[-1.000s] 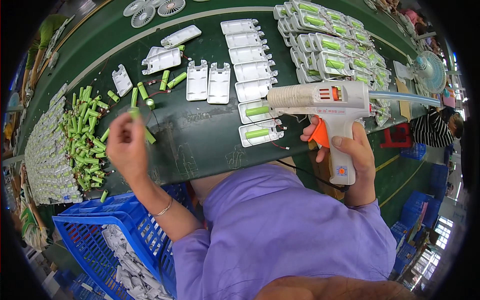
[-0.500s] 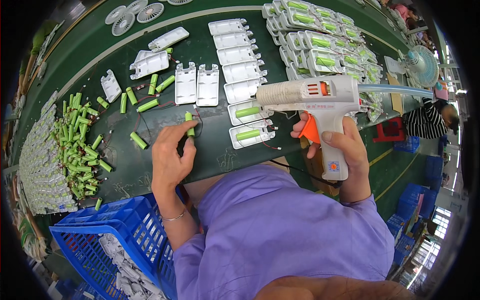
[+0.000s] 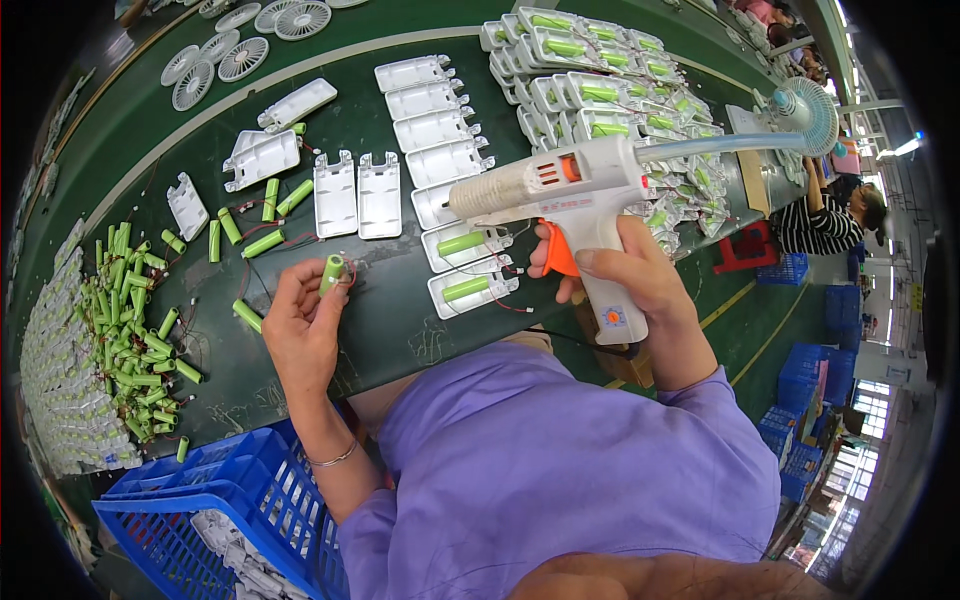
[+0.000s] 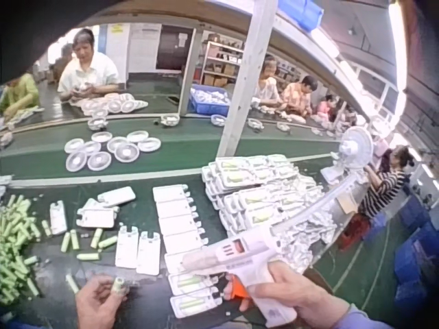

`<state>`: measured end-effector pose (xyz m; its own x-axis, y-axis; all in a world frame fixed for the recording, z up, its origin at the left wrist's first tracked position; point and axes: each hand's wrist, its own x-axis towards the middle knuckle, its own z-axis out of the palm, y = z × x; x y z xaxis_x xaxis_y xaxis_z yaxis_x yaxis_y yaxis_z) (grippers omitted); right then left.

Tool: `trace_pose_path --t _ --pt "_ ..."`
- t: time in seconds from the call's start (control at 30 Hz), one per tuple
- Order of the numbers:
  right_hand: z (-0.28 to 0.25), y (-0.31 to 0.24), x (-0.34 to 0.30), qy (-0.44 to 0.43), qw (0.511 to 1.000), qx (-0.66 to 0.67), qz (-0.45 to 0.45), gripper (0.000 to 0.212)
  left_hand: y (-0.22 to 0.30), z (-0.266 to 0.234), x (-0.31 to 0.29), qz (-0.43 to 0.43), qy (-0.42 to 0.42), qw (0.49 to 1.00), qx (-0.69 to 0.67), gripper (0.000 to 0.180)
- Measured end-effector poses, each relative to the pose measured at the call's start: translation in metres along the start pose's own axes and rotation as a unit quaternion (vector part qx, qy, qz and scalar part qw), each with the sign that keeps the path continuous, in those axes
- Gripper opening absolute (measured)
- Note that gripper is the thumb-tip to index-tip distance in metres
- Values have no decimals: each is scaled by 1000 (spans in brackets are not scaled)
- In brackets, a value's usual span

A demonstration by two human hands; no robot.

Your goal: Assemble small battery components into plastic housings using a hot glue gun.

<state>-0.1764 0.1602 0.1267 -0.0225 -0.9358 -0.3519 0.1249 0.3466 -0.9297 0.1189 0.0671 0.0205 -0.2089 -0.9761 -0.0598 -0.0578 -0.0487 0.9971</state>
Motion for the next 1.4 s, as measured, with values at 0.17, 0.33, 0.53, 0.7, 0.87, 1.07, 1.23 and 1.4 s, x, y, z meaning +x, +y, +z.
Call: trace_pose_path --t 0.17,0.33,0.53,0.7,0.87,1.07,1.23,1.4 --pt "3 -8 7 -12 997 -63 32 44 2 1 4 87 2 995 45 20" --pt "2 -9 8 7 991 -120 63 39 17 15 8 26 10 998 -51 17" --pt "-8 -6 -4 38 996 -61 57 34 31 34 24 110 16 988 110 10" --pt "-10 0 -2 45 998 -28 14 49 37 62 48 246 -33 939 239 15" --pt "-16 -1 -13 53 997 45 -14 51 26 88 70 279 -96 897 329 16" --pt "-21 -7 -23 82 992 77 -56 48 10 100 80 258 -129 879 380 15" --pt "-23 -5 -25 73 990 104 -66 49 10 100 79 281 -124 862 404 15" --pt "-16 -8 -23 71 990 112 -55 49 7 92 70 300 -94 855 412 17"
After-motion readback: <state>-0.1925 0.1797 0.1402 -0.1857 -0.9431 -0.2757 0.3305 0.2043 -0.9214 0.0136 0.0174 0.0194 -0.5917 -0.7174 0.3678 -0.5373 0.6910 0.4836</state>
